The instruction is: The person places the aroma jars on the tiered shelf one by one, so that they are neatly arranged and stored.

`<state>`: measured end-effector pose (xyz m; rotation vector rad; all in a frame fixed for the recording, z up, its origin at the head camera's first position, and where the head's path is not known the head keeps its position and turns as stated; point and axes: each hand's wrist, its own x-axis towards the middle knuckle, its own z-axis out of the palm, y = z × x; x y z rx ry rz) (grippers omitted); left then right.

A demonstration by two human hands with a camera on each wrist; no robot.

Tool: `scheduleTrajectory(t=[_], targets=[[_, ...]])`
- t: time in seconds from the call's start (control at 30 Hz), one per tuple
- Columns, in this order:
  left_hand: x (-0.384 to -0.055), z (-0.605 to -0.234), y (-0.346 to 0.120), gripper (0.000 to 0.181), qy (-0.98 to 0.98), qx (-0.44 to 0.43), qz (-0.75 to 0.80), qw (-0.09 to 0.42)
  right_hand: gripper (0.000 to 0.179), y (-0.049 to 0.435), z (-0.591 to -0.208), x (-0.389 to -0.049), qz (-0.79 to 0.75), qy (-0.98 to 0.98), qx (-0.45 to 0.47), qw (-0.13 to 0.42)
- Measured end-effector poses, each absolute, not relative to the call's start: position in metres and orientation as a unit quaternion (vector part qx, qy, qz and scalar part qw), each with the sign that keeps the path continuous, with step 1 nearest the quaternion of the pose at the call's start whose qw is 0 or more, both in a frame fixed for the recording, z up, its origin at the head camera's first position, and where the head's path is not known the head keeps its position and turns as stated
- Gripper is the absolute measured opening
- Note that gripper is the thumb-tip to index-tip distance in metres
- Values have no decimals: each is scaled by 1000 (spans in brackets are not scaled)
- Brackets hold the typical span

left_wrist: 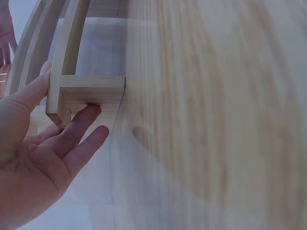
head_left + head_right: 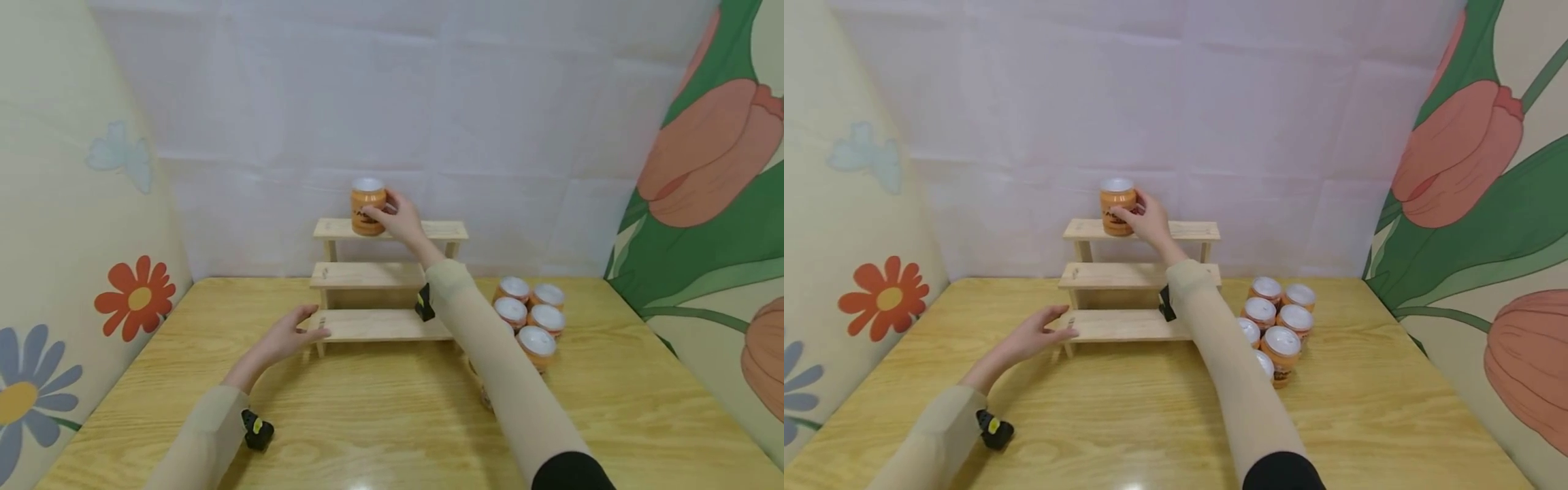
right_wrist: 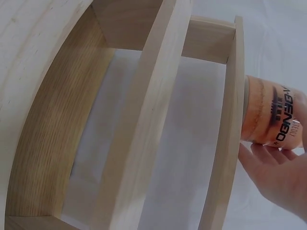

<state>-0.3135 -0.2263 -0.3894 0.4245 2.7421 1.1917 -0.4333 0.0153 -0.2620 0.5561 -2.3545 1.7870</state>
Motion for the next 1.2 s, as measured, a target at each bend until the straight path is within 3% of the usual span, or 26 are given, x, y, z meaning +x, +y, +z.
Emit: scheduleTrajectory(t=[0.47,0.83,1.2], targets=[[-317,-391,-225,77,908,139,389,62,66,14,-268,-437,583,-786,192,68],[-322,-392,-225,78,906,144,392,66,72,24,-265,-429,593,-787,165,39],[-327,-386,-230,78,908,142,389,67,65,44,-254,-418,578,-789,202,60]])
